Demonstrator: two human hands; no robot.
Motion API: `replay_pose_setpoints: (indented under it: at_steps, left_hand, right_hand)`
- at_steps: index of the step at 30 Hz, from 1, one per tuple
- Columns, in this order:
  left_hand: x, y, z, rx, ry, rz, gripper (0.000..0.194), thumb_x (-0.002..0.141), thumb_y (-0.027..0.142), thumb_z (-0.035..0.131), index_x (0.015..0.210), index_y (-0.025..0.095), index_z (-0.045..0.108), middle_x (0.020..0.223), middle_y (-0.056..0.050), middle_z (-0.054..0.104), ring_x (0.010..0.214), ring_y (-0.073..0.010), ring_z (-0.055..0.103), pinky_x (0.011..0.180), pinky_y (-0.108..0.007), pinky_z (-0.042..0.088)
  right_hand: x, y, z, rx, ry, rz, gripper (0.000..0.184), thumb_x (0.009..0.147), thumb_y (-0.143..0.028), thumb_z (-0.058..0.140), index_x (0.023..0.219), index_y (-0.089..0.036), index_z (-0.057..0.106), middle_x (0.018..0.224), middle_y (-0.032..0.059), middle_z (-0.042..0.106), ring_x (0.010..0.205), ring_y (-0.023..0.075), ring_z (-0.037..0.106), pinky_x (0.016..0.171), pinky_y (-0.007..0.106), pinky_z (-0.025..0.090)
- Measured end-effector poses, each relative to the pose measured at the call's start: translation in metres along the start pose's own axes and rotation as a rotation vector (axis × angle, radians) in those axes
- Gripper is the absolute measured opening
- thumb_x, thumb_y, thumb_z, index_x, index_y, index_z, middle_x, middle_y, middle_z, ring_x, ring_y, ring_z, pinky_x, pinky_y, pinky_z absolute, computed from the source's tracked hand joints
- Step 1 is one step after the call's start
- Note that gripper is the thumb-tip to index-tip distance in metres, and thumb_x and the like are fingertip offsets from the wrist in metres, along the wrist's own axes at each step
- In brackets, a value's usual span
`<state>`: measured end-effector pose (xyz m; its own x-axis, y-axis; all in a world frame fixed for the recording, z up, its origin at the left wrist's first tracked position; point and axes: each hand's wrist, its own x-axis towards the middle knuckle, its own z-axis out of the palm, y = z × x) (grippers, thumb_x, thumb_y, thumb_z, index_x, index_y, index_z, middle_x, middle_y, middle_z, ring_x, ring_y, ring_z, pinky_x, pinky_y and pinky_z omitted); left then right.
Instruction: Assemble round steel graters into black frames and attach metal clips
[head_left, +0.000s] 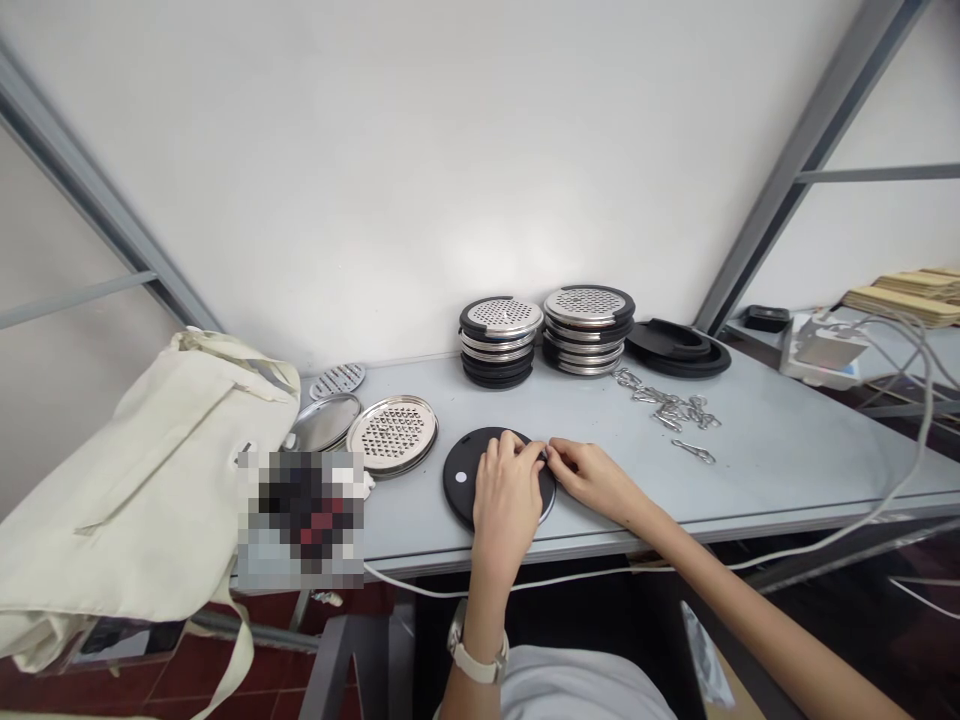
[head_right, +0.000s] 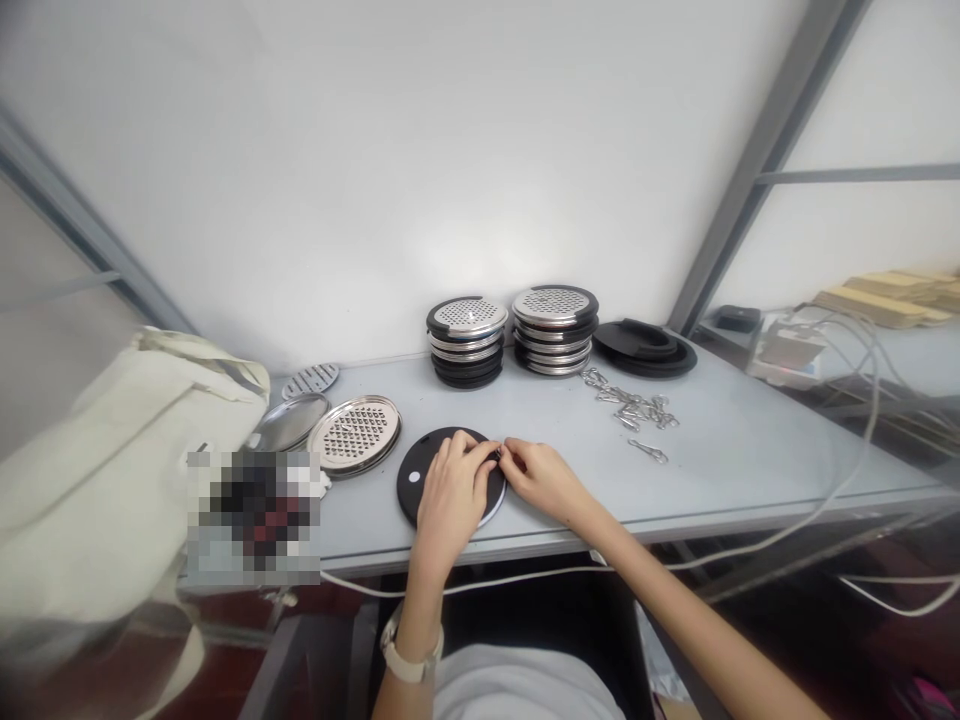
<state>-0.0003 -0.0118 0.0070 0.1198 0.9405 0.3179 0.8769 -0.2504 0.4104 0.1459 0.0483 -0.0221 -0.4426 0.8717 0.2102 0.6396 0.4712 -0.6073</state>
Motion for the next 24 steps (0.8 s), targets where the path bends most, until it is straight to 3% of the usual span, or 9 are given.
replay_pose_setpoints:
  at_steps: [24]
  left_hand:
    - [0.0012,-0.0012,-0.0003,-0.021,-0.010,0.016,0.029,0.095,0.021,0.038,0.116,0.028,0.056,0.102,-0.004,0.053,0.096,-0.0190,0.050,0.084,-0.032,0.043]
  right_hand:
    - [-0.0022,0.0018,0.0016,0.029,0.034,-0.002,0.030,0.092,-0.034,0.036,0.066,-0.020,0.043,0.053,-0.0035,0.047,0.048,0.0106,0.041,0.052,0.024,0.029]
